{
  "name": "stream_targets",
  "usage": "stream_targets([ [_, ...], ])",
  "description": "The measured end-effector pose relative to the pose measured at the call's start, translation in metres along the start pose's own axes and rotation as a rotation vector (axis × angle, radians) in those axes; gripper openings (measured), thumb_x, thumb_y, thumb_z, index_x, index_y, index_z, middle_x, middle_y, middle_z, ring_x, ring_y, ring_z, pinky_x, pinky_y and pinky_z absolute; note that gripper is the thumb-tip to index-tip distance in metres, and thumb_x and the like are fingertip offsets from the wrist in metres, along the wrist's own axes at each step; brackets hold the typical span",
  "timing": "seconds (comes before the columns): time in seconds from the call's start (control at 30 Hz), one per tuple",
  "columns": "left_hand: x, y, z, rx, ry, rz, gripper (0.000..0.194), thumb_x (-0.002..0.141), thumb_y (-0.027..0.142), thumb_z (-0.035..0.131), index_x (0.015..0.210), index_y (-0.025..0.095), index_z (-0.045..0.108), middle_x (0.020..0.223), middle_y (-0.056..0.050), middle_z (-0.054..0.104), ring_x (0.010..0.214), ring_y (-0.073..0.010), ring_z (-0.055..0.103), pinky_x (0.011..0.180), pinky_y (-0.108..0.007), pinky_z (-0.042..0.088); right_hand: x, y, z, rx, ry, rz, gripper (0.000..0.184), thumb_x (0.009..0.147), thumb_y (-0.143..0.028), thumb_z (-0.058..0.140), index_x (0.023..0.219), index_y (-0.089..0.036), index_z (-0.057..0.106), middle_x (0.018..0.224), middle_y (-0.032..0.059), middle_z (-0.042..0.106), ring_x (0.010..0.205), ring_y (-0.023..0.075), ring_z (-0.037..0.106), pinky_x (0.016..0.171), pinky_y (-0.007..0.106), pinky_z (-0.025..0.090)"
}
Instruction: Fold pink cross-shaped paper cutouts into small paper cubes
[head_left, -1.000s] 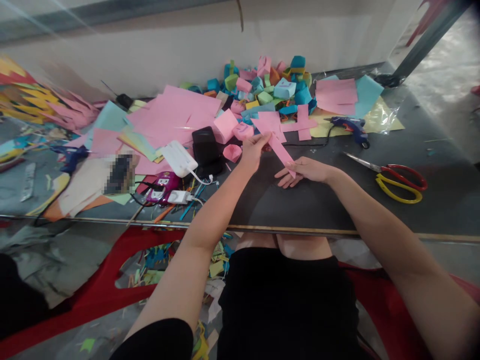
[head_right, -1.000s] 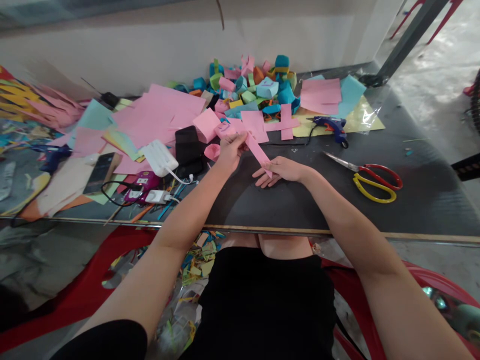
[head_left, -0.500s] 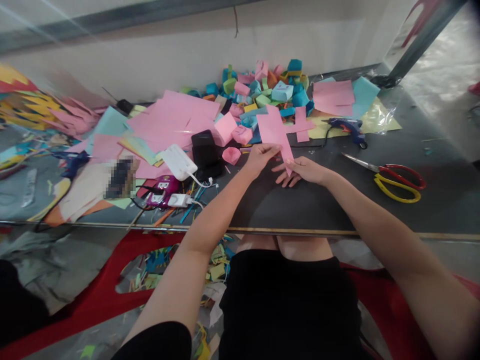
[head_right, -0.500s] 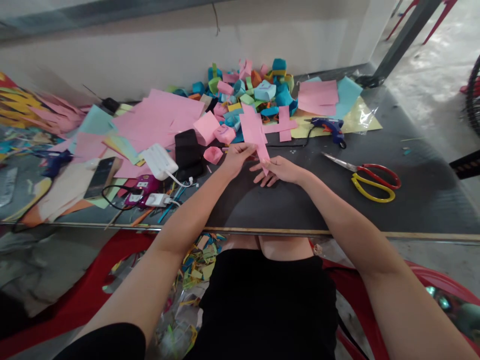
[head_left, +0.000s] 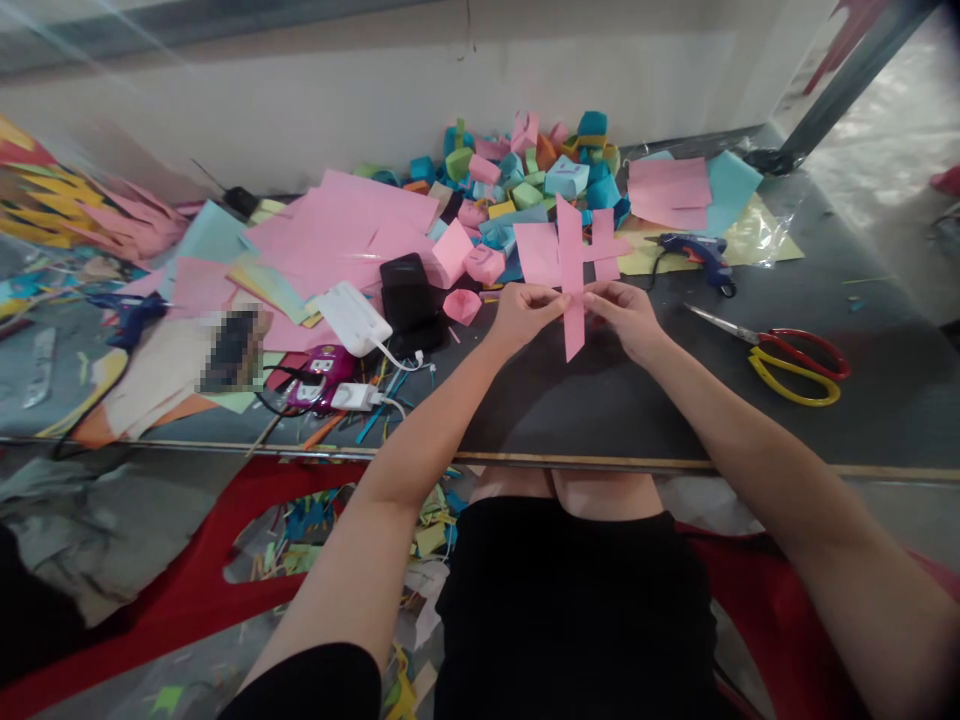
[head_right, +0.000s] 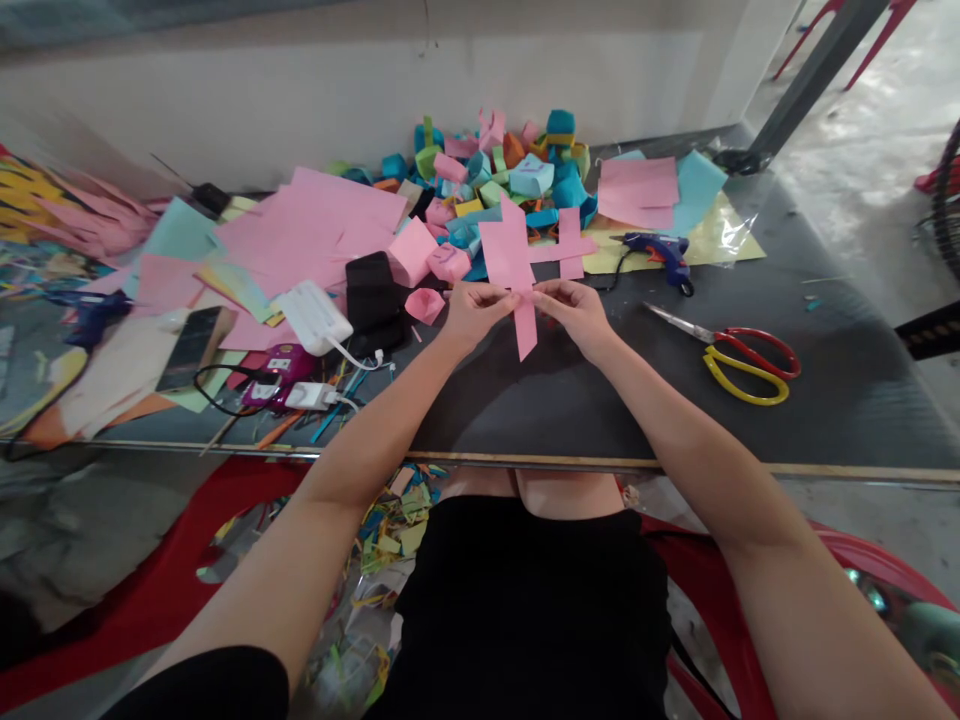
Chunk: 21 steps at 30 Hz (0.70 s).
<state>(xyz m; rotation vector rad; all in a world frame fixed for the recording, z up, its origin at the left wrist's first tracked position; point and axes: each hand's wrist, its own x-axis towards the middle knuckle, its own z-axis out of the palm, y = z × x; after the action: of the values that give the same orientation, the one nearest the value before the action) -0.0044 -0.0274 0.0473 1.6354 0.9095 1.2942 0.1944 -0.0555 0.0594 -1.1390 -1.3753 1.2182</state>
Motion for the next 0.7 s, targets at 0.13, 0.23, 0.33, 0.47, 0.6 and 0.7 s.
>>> stream_targets([
  [0.13,-0.004,0.0,0.006,-0.046,-0.064,-0.018,0.048,0.08,0.064,0.088,0.071,0.018,0.079,0.07,-0.003,0.076,0.066,-0.0135,0.064,0.062,-0.028,0.05,0.0,0.003,-0.003,-0.002,-0.025,-0.034,0.046,0.08,-0.066,0.086,0.089,-0.022,0.078,0.078,0.0018,0.071,0.077,0.015,0.064,0.069,0.028,0.055],
  [0.23,-0.004,-0.002,0.009,-0.085,-0.079,-0.059,0.053,0.08,0.071,0.087,0.074,0.019,0.08,0.078,-0.003,0.08,0.072,-0.0157,0.068,0.068,-0.03,0.053,0.0,0.004,-0.003,0.014,0.019,-0.077,0.045,0.075,-0.065,0.091,0.084,-0.023,0.079,0.08,0.0023,0.073,0.082,0.0174,0.067,0.074,0.032,0.057],
  [0.33,-0.003,-0.003,0.011,-0.07,-0.125,-0.077,0.056,0.081,0.075,0.085,0.078,0.019,0.082,0.084,-0.003,0.081,0.076,-0.016,0.07,0.07,-0.029,0.054,0.001,0.004,0.0,0.04,0.111,-0.139,0.043,0.065,-0.062,0.097,0.075,-0.024,0.08,0.081,0.0026,0.077,0.082,0.019,0.07,0.079,0.036,0.061],
  [0.47,-0.002,-0.007,0.014,-0.102,-0.231,-0.074,0.063,0.079,0.079,0.083,0.089,0.016,0.084,0.088,-0.005,0.083,0.082,-0.0153,0.074,0.076,-0.027,0.056,0.002,0.001,0.004,0.104,0.16,-0.197,0.037,0.063,-0.055,0.098,0.068,-0.023,0.079,0.072,0.0017,0.076,0.067,0.0158,0.067,0.071,0.035,0.062],
  [0.6,-0.004,-0.01,0.016,-0.092,-0.31,-0.12,0.066,0.077,0.08,0.084,0.087,0.014,0.083,0.089,-0.009,0.085,0.078,-0.0156,0.076,0.074,-0.026,0.057,0.001,-0.004,0.008,0.155,0.152,-0.123,0.035,0.059,-0.048,0.098,0.064,-0.022,0.076,0.062,-0.0008,0.068,0.053,0.0104,0.055,0.053,0.029,0.051],
  [0.7,-0.007,-0.009,0.015,-0.078,-0.336,-0.157,0.064,0.077,0.076,0.086,0.087,0.013,0.083,0.09,-0.011,0.086,0.075,-0.0161,0.077,0.071,-0.025,0.057,0.001,-0.005,0.009,0.149,0.172,-0.108,0.041,0.059,-0.048,0.098,0.056,-0.021,0.067,0.052,-0.0032,0.057,0.047,0.007,0.044,0.044,0.025,0.036],
])
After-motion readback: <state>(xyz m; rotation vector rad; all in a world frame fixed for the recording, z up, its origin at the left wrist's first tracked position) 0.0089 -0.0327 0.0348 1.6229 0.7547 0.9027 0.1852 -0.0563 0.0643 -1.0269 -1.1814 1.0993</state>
